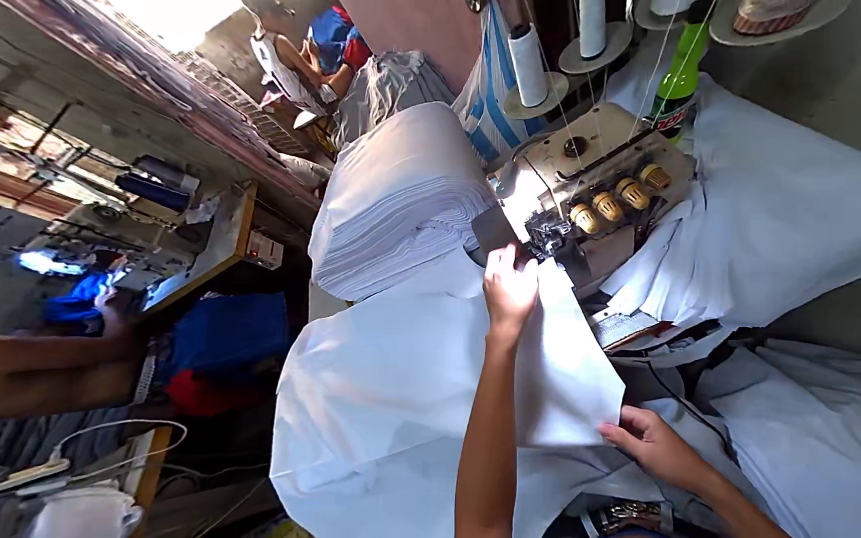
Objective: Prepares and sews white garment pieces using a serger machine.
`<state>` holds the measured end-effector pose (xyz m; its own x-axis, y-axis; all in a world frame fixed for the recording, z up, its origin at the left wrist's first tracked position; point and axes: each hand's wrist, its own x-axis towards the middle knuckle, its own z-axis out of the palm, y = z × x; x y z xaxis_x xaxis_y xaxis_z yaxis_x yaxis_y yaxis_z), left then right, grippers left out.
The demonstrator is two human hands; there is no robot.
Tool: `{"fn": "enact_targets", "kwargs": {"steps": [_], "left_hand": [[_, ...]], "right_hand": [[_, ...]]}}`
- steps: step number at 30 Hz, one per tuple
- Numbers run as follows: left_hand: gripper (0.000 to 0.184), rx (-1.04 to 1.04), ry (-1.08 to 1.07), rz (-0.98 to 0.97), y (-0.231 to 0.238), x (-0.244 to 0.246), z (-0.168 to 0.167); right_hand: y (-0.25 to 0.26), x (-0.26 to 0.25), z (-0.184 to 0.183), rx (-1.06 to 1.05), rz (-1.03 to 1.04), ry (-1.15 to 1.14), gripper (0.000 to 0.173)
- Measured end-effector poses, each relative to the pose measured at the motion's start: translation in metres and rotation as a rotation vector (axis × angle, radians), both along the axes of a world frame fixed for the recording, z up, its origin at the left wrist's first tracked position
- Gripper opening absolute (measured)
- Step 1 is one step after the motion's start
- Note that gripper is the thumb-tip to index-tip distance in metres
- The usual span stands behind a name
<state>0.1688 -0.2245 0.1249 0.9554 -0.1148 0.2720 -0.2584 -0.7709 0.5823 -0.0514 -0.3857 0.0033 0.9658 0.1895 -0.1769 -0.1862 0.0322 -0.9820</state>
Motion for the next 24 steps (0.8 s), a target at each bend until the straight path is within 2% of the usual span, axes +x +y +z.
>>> {"fn": "enact_targets", "kwargs": {"steps": [2, 5, 12, 17, 24], "left_hand": [[0.027, 0.112, 0.075, 0.008, -0.004, 0.007, 0.005], [0.018, 0.119, 0.052, -0.001, -0.003, 0.007, 0.004], [0.014, -0.01, -0.244, 0.082, -0.026, -0.029, -0.024], [0.02, -0.017, -0.152, -0.058, -0.023, -0.034, -0.022], [0.014, -0.213, -0.134, -0.139, 0.0, -0.04, -0.019]], "right_hand": [[0.002, -0.002, 0.001, 0.007, -0.036, -0.01, 0.022], [-0.005, -0.008, 0.0, -0.023, -0.046, -0.056, 0.022], [-0.036, -0.027, -0.008, -0.091, -0.013, -0.097, 0.024], [-0.036, -0.026, -0.009, -0.12, -0.012, -0.106, 0.026], [-0.035, -0.02, -0.013, -0.172, -0.002, -0.121, 0.03]]}}
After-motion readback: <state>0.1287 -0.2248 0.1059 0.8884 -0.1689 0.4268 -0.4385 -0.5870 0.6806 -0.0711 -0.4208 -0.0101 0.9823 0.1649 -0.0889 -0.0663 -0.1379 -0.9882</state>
